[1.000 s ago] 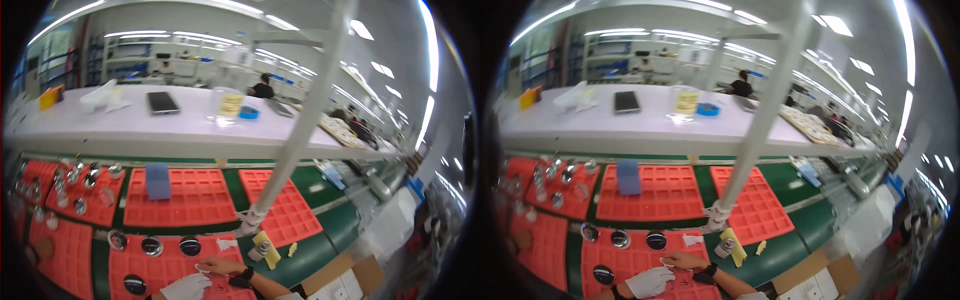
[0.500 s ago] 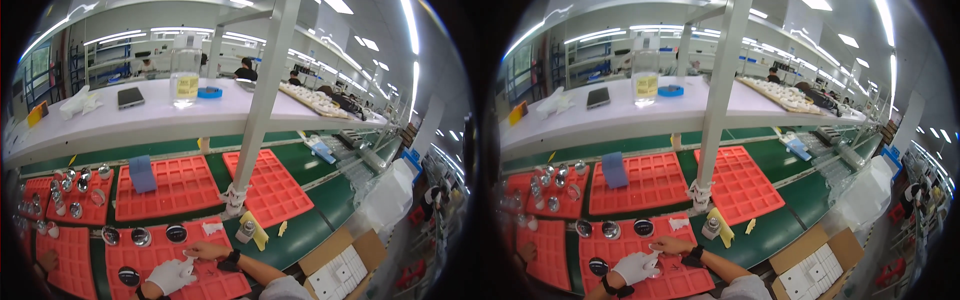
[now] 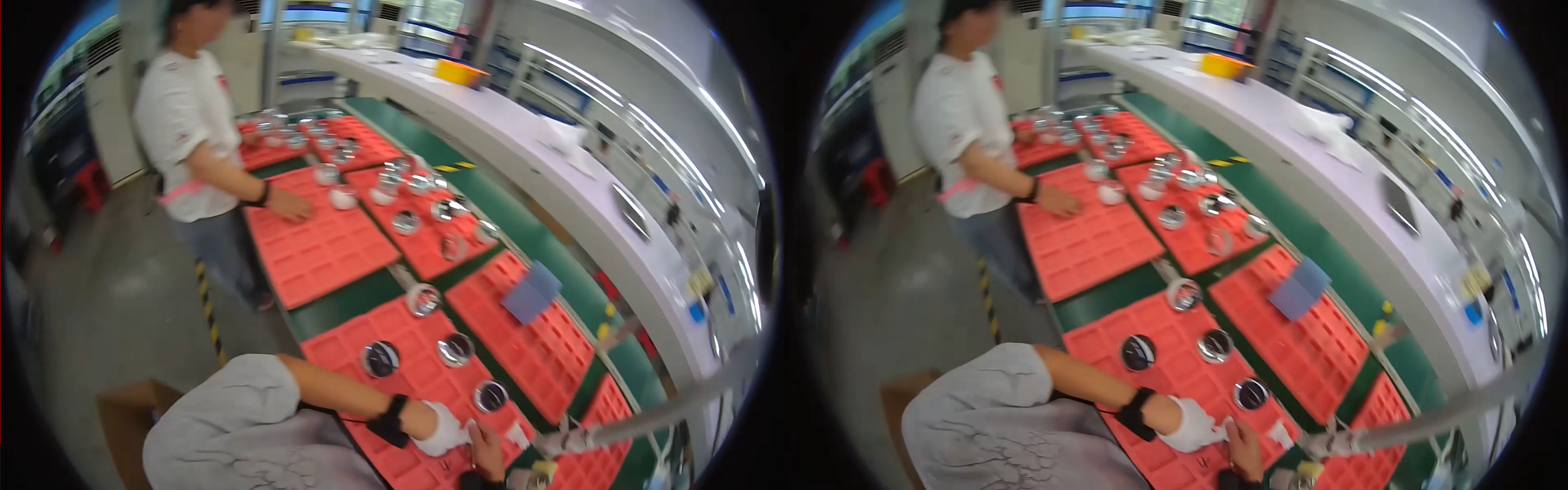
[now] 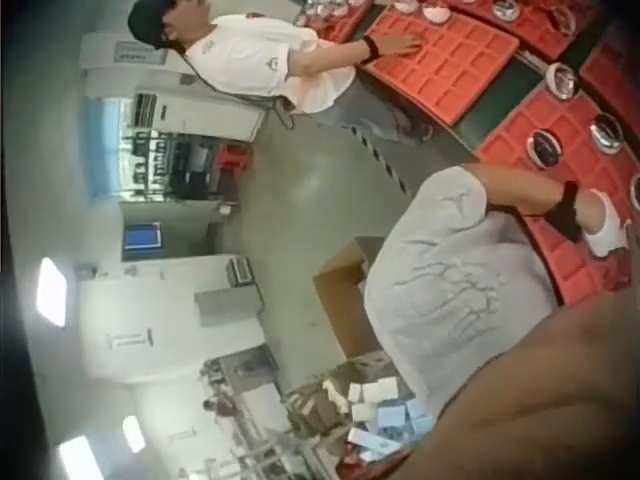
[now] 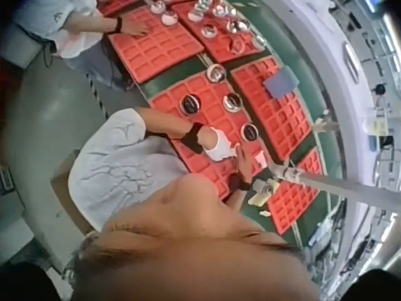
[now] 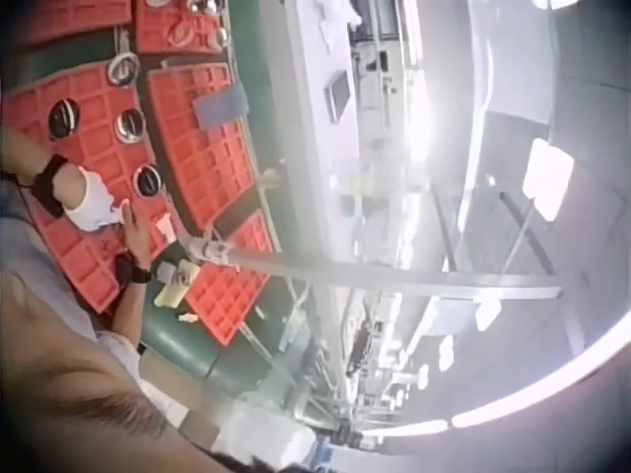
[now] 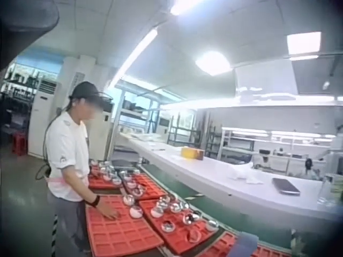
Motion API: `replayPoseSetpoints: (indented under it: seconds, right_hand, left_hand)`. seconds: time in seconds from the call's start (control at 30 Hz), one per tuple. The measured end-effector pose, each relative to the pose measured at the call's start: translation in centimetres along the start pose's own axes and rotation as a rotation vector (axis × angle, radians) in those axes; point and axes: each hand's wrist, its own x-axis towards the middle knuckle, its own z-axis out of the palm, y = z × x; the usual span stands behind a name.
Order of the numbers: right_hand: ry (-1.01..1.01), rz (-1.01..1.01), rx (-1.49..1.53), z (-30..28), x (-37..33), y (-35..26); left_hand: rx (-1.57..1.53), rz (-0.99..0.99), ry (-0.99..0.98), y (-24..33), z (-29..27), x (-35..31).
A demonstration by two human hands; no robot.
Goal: The person wipes a white and pink electronic device with a cloth, scrapes its edges with a small tool, and places it into a pink foam tray before repeating the process with another device.
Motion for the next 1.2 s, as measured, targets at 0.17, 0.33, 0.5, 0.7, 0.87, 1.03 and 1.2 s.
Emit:
replayPoseSetpoints:
  seconds: [0.17, 0.33, 0.5, 0.7, 0.87, 1.03, 1.2]
  right_hand:
    - [0.113, -0.202, -0.126, 1.5, -0.7, 0.1]
    - [0.186, -0.059, -0.095, 2.2, -1.2, -0.6]
    - [0.048, 0.065, -0.088, 0.2, -0.5, 0.9]
    - [0.026, 0.072, 0.049, -0.6, 0.7, 4.0]
    - [0.142, -0.065, -0.171, -0.2, 0.6, 3.2]
    - [0.147, -0.222, -0.359, -0.3, 0.0, 2.3]
    - [0.11, -0.142, -0.183, -0.1, 0.8, 3.8]
  left_hand:
    - [-0.021, 0.057, 0.167, 0.1, 3.3, 1.0]
    - [0.033, -0.06, 0.212, -2.0, 11.4, 6.0]
    - [0.019, 0.062, 0.28, 0.0, 7.3, 3.4]
    - [-0.166, -0.225, 0.357, 1.6, 7.7, 2.6]
    - [-0.173, -0.271, 0.445, 1.2, 7.8, 1.8]
    - [-0.15, -0.163, 0.217, 1.3, 4.6, -0.7]
    - [-0.17, -0.117, 0.214, 1.0, 4.3, -1.2]
